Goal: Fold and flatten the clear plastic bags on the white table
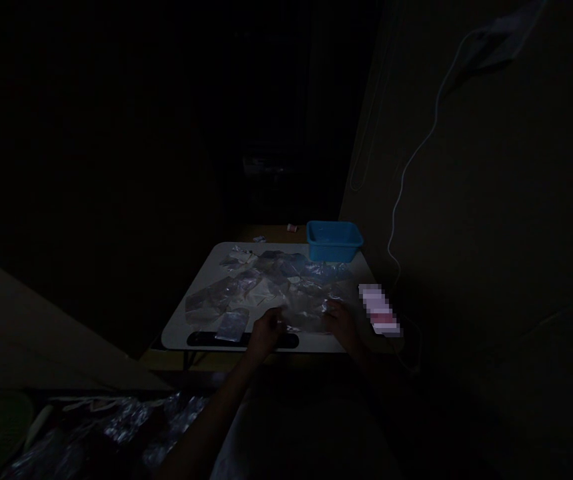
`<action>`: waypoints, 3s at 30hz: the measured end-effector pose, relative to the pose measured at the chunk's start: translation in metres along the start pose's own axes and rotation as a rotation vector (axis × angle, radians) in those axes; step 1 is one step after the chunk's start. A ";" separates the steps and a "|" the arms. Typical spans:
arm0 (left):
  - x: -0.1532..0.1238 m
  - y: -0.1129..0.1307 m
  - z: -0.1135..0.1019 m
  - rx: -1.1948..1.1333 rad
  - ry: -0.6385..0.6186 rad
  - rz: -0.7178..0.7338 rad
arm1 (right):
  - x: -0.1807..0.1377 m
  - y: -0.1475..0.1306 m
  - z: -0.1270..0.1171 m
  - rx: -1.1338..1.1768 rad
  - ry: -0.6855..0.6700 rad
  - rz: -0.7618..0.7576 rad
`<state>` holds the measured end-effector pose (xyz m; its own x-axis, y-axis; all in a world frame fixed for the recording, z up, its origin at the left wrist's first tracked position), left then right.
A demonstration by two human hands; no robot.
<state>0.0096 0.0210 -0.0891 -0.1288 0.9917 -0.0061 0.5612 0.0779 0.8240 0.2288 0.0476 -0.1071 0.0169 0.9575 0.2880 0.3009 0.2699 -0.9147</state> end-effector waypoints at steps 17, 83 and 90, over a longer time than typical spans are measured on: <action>-0.014 0.023 -0.004 0.514 0.104 0.091 | 0.012 -0.010 -0.005 0.009 0.002 0.023; -0.027 0.033 0.050 0.915 0.036 0.237 | -0.064 -0.078 0.066 -0.932 -0.484 -0.583; -0.028 0.035 0.047 0.883 0.071 0.239 | -0.056 -0.057 0.029 -1.030 -0.412 -0.460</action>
<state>0.0713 0.0005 -0.0866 0.0377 0.9852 0.1675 0.9966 -0.0494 0.0663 0.1827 -0.0181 -0.0796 -0.5421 0.8042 0.2436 0.8230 0.5666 -0.0392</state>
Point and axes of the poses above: each hand's wrist, its own x-axis towards the middle knuckle, its own z-axis out of the palm, y = z × x, the point moved 10 cm from there along x, towards the middle knuckle, and after that the axes turned 12 degrees about -z, right-handed, at the moved point
